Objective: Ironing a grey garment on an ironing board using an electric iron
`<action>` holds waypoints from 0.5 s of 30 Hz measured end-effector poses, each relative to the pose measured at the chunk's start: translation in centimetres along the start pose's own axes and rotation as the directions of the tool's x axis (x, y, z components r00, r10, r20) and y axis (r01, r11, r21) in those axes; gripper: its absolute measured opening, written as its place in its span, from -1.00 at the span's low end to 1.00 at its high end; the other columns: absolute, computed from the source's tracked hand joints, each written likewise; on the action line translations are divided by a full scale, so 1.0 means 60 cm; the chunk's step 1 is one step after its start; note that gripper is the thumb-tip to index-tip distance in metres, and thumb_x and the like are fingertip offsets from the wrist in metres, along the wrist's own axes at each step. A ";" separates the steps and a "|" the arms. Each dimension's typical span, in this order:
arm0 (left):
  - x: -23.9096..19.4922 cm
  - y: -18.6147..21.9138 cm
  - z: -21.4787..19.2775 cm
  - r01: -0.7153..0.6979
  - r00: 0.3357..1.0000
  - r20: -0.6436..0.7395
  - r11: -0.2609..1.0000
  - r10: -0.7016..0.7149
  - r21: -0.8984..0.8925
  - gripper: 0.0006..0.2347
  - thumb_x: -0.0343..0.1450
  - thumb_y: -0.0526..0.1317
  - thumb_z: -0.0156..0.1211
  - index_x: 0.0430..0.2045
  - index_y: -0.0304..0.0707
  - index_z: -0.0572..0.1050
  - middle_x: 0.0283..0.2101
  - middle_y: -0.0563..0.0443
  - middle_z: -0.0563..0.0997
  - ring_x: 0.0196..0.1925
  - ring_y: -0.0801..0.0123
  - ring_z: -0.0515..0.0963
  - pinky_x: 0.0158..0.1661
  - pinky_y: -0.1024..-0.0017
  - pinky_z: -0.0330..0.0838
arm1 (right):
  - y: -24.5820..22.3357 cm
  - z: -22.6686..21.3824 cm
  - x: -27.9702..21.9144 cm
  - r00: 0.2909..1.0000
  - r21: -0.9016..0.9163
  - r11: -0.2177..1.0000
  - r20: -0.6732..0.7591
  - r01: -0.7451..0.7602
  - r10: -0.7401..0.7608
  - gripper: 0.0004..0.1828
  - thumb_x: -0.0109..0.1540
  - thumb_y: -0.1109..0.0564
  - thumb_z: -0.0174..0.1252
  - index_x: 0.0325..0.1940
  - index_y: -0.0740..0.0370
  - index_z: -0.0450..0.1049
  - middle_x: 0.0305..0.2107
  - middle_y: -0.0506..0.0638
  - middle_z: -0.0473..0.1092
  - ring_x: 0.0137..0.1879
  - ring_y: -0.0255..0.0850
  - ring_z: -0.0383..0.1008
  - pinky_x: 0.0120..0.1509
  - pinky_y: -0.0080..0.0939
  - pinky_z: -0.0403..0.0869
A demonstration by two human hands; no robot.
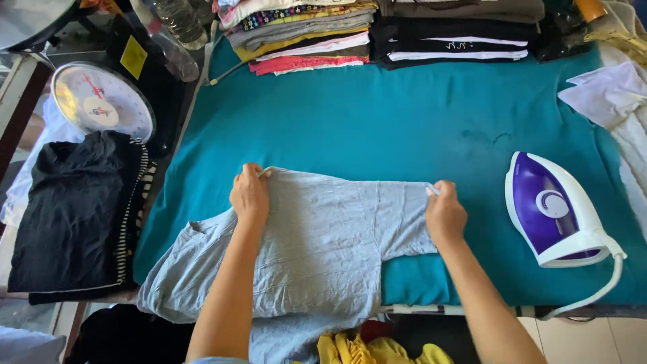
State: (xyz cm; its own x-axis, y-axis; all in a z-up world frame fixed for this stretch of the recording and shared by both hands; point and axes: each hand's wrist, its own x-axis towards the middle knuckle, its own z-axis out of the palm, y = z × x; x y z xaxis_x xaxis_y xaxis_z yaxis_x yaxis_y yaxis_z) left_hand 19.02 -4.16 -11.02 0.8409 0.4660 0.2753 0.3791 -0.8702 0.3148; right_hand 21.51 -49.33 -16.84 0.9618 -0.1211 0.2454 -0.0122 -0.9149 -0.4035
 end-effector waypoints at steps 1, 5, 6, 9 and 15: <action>-0.001 -0.011 0.017 -0.001 1.000 0.001 1.000 0.001 0.000 -0.73 0.46 0.08 0.25 -0.20 0.06 0.33 -0.28 0.04 0.65 -0.06 0.14 0.66 -0.12 0.14 0.58 | -0.018 -0.007 -0.004 1.000 0.000 1.000 0.000 -0.001 0.001 -0.76 0.41 -0.04 0.05 0.14 -0.02 0.29 -0.18 0.13 0.48 -0.17 0.23 0.60 -0.07 0.20 0.55; 0.000 -0.065 0.103 -0.027 0.998 -0.057 0.995 0.033 0.097 -0.76 0.45 0.02 0.24 -0.15 0.08 0.36 -0.24 0.06 0.63 -0.09 0.17 0.64 -0.11 0.20 0.56 | -0.063 -0.037 -0.015 0.996 -0.072 0.996 -0.075 0.051 -0.056 -0.71 0.41 -0.01 0.14 0.18 0.10 0.38 -0.22 0.05 0.51 -0.31 0.02 0.62 -0.24 0.03 0.60; 0.001 -0.081 0.128 -0.049 0.990 -0.127 0.987 0.069 0.154 -0.74 0.44 0.09 0.24 -0.13 0.15 0.39 -0.24 0.16 0.61 -0.12 0.26 0.65 -0.14 0.29 0.57 | -0.066 -0.045 -0.018 0.993 -0.024 0.998 -0.097 0.062 -0.064 -0.66 0.41 -0.01 0.16 0.21 0.16 0.37 -0.24 0.07 0.49 -0.31 0.05 0.62 -0.24 0.07 0.61; 0.003 -0.081 0.130 -0.057 0.961 -0.251 0.974 0.112 0.219 -0.60 0.32 0.08 0.39 -0.07 0.08 0.40 -0.27 0.10 0.55 -0.17 0.22 0.61 -0.18 0.27 0.56 | -0.042 -0.019 -0.014 0.988 0.052 0.998 -0.152 0.040 -0.031 -0.47 0.30 -0.09 0.26 0.25 0.16 0.31 -0.18 0.12 0.49 -0.26 0.19 0.60 -0.25 0.25 0.57; -0.092 0.053 0.107 -0.068 0.971 -0.186 0.922 0.149 0.382 -0.63 0.36 0.04 0.35 -0.09 -0.09 0.43 0.04 -0.18 0.50 0.13 0.00 0.46 0.15 0.06 0.30 | 0.003 0.009 -0.004 0.939 0.285 0.944 -0.337 0.165 -0.063 -0.90 0.39 0.20 0.15 -0.20 0.18 0.37 -0.35 -0.09 0.21 -0.12 0.07 0.47 -0.09 -0.05 0.51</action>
State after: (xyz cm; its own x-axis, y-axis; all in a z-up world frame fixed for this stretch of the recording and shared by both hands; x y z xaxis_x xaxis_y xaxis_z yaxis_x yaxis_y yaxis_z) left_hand 18.07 -10.53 -17.39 0.8011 0.3527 0.4836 0.4395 -0.8951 -0.0752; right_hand 21.45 -49.27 -17.46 0.8123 -0.1859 0.5528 0.2252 -0.7743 -0.5914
